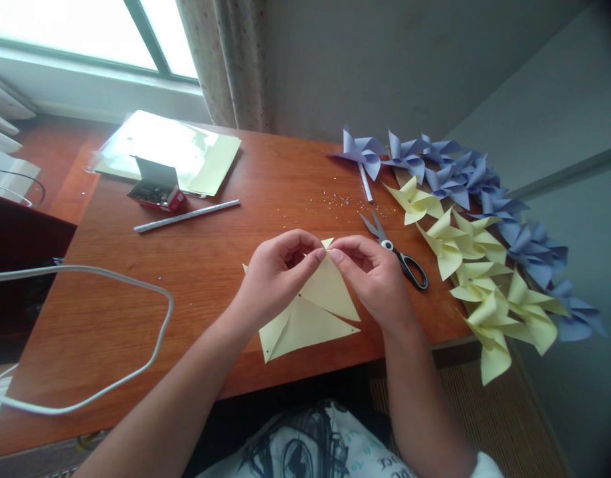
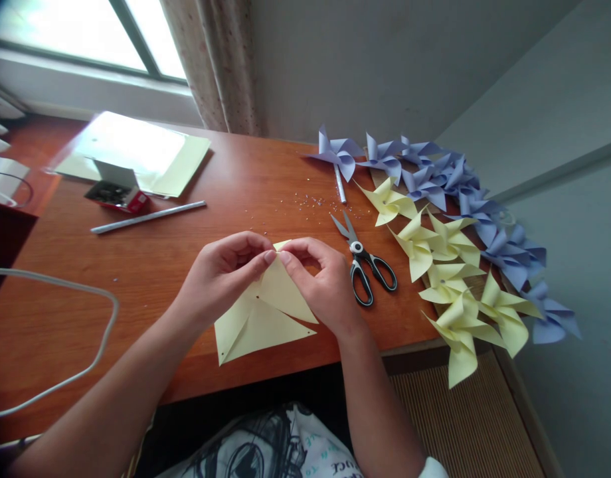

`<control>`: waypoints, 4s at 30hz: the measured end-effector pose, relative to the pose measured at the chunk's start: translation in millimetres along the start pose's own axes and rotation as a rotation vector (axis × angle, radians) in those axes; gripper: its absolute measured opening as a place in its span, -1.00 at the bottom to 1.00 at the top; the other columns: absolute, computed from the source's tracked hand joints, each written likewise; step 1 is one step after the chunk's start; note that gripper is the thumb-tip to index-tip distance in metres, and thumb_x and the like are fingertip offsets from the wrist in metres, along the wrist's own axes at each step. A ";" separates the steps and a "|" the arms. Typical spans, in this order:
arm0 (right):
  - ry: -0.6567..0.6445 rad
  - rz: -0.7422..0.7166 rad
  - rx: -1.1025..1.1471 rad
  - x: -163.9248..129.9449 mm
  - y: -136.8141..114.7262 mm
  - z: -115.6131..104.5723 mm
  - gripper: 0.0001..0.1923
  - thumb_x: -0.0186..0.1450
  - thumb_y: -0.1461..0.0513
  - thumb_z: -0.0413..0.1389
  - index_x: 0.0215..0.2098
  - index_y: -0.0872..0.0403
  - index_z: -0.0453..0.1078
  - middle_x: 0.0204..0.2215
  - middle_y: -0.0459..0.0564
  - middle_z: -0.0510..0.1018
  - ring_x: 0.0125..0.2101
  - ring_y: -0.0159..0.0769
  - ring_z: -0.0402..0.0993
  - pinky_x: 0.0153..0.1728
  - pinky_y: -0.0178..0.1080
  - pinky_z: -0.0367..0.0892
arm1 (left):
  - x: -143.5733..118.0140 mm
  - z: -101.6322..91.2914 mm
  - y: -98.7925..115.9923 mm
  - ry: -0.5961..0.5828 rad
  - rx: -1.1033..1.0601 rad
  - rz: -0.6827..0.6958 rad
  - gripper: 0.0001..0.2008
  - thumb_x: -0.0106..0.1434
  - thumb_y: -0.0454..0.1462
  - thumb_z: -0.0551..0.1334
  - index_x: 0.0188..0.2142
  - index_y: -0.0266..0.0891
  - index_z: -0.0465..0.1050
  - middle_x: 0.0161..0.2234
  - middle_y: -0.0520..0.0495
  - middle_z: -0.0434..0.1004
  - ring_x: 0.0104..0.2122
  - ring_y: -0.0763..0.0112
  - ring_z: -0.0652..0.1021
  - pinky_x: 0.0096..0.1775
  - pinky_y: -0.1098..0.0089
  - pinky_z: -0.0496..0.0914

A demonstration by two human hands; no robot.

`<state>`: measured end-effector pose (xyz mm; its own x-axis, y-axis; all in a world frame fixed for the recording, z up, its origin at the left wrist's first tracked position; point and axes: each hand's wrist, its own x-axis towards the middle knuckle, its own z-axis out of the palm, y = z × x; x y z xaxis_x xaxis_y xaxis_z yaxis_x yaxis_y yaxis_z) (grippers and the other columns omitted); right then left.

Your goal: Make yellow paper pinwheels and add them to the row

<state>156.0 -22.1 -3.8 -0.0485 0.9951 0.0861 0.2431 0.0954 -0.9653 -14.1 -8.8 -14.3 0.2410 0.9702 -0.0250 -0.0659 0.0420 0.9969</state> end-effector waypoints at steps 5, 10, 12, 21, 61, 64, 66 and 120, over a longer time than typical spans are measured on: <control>0.010 0.011 0.007 0.2 0.0 -1.2 -0.90 0.35 0.17 0.21 -0.26 0.00 0.56 -0.28 -0.06 0.67 -0.23 -0.25 0.61 -0.18 -0.21 0.52 | 0.1 0.3 0.0 -0.010 -0.012 -0.011 -0.84 0.22 -0.21 0.38 -0.32 -0.28 0.52 -0.41 -0.03 0.50 -0.42 0.47 0.44 -0.42 0.49 0.31; 0.006 -0.008 -0.008 -0.5 -0.2 0.3 -0.92 0.33 0.17 0.23 -0.26 0.00 0.55 -0.29 -0.06 0.67 -0.24 -0.24 0.61 -0.18 -0.20 0.53 | 0.1 0.0 -0.7 -0.016 -0.002 -0.003 -0.82 0.22 -0.19 0.39 -0.33 -0.28 0.52 -0.42 -0.02 0.50 -0.43 0.47 0.45 -0.42 0.49 0.31; 0.012 -0.016 -0.020 -0.9 -0.3 0.6 -0.93 0.33 0.18 0.23 -0.27 0.00 0.55 -0.30 -0.06 0.67 -0.25 -0.25 0.60 -0.19 -0.20 0.53 | 0.0 0.2 -0.5 -0.016 -0.005 -0.002 -0.81 0.22 -0.18 0.39 -0.32 -0.28 0.52 -0.41 -0.03 0.52 -0.42 0.45 0.46 -0.41 0.49 0.32; 0.027 -0.050 -0.064 -1.5 -0.2 1.9 -0.94 0.33 0.20 0.23 -0.29 0.00 0.54 -0.31 -0.06 0.66 -0.26 -0.25 0.59 -0.20 -0.20 0.51 | -0.4 0.1 -1.2 -0.020 -0.011 -0.003 -0.86 0.22 -0.24 0.38 -0.31 -0.28 0.52 -0.41 -0.02 0.50 -0.41 0.47 0.45 -0.39 0.49 0.32; -0.014 -0.145 -0.260 -2.5 -6.6 0.7 -0.93 0.35 0.29 0.14 -0.31 0.04 0.44 -0.35 -0.09 0.57 -0.29 -0.29 0.53 -0.20 -0.23 0.43 | -3.2 3.3 0.6 0.029 0.226 0.114 -0.89 0.29 -0.27 0.26 -0.32 -0.29 0.50 -0.47 -0.01 0.50 -0.49 0.50 0.43 -0.47 0.47 0.30; -0.009 -0.128 -0.243 -2.4 -4.4 0.5 -0.94 0.35 0.28 0.15 -0.31 0.04 0.44 -0.35 -0.09 0.57 -0.29 -0.30 0.53 -0.20 -0.24 0.43 | -3.0 3.7 1.4 0.027 0.231 0.100 -0.88 0.29 -0.27 0.25 -0.32 -0.30 0.51 -0.47 -0.01 0.51 -0.49 0.49 0.43 -0.47 0.47 0.30; -0.002 -0.117 -0.221 -2.4 -3.2 0.7 -0.94 0.35 0.28 0.15 -0.30 0.04 0.44 -0.34 -0.09 0.57 -0.29 -0.30 0.53 -0.20 -0.24 0.43 | -2.8 3.5 2.6 0.028 0.224 0.090 -0.88 0.29 -0.27 0.25 -0.31 -0.30 0.51 -0.46 -0.02 0.51 -0.48 0.49 0.43 -0.47 0.47 0.30; 0.106 -0.187 -0.326 -8.2 -10.9 8.7 -0.91 0.35 0.31 0.15 -0.24 0.00 0.49 -0.31 -0.06 0.60 -0.28 -0.28 0.55 -0.22 -0.20 0.49 | -1.6 3.0 0.3 0.104 0.316 0.191 -0.92 0.26 -0.31 0.28 -0.37 -0.26 0.53 -0.51 0.02 0.49 -0.54 0.54 0.41 -0.52 0.53 0.28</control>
<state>145.3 -31.6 3.9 -0.0249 0.9553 0.2946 0.5353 0.2616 -0.8031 -11.6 -11.0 -13.8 0.1525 0.9732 0.1723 0.2059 -0.2018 0.9575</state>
